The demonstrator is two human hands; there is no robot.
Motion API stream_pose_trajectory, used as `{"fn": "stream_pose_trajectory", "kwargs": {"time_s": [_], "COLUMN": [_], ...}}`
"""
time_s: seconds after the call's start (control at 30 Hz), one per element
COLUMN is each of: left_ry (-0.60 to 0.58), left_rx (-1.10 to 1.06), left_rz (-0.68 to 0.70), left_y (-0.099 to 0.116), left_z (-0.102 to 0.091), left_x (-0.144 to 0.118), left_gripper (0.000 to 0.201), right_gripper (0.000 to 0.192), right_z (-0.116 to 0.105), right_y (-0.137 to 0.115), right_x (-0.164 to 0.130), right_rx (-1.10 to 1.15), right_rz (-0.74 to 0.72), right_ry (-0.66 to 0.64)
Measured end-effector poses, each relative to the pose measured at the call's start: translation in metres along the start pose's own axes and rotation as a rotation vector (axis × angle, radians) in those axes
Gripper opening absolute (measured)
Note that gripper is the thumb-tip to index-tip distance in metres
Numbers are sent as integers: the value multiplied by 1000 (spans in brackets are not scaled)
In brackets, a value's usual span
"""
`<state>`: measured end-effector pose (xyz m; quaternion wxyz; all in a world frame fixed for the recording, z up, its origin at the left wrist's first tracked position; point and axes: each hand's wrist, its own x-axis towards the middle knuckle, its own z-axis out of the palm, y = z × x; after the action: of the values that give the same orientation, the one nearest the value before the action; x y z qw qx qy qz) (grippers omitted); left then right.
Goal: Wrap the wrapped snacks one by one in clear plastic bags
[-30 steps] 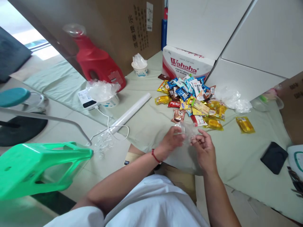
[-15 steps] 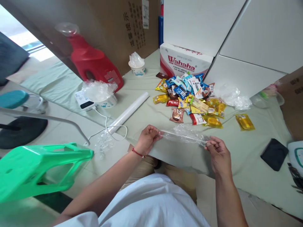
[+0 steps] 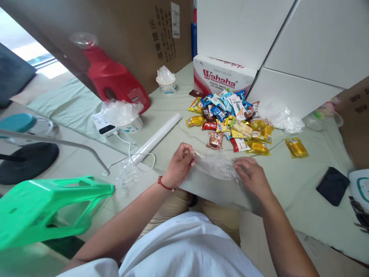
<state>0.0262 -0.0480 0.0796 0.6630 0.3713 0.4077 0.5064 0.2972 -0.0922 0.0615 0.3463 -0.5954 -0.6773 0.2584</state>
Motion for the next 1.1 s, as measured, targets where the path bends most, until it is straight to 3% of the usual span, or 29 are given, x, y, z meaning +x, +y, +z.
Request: {"fn": "stream_pose_trajectory", "kwargs": {"time_s": [0.2, 0.27, 0.33, 0.43, 0.53, 0.63, 0.77, 0.93, 1.1], "left_ry": [-112, -115, -47, 168, 331, 201, 83, 180, 321], "left_rx": [289, 366, 331, 173, 121, 125, 196, 156, 16], "left_rz": [80, 108, 124, 63, -162, -388, -412, -364, -406], "left_y": [25, 28, 26, 12, -6, -19, -33, -51, -53], "left_z": [-24, -29, -32, -34, -29, -12, 19, 29, 13], "left_x": [20, 31, 40, 37, 12, -13, -14, 11, 17], "left_gripper": [32, 31, 40, 56, 51, 58, 49, 24, 20], "right_gripper": [34, 38, 38, 35, 29, 26, 20, 16, 22], "right_z": [-44, -44, -36, -12, 13, 31, 44, 41, 18], "right_y": [-25, -30, -32, -32, -33, -39, -49, -50, -36], "right_x": [4, 4, 2, -5, -16, -28, -40, -47, -47], "right_rx": [489, 601, 644, 621, 549, 457, 326, 237, 296], "right_rz": [325, 392, 429, 393, 342, 292, 170, 60, 189], "right_ry": [-115, -169, -162, -9, 72, 77, 61, 45, 130]}}
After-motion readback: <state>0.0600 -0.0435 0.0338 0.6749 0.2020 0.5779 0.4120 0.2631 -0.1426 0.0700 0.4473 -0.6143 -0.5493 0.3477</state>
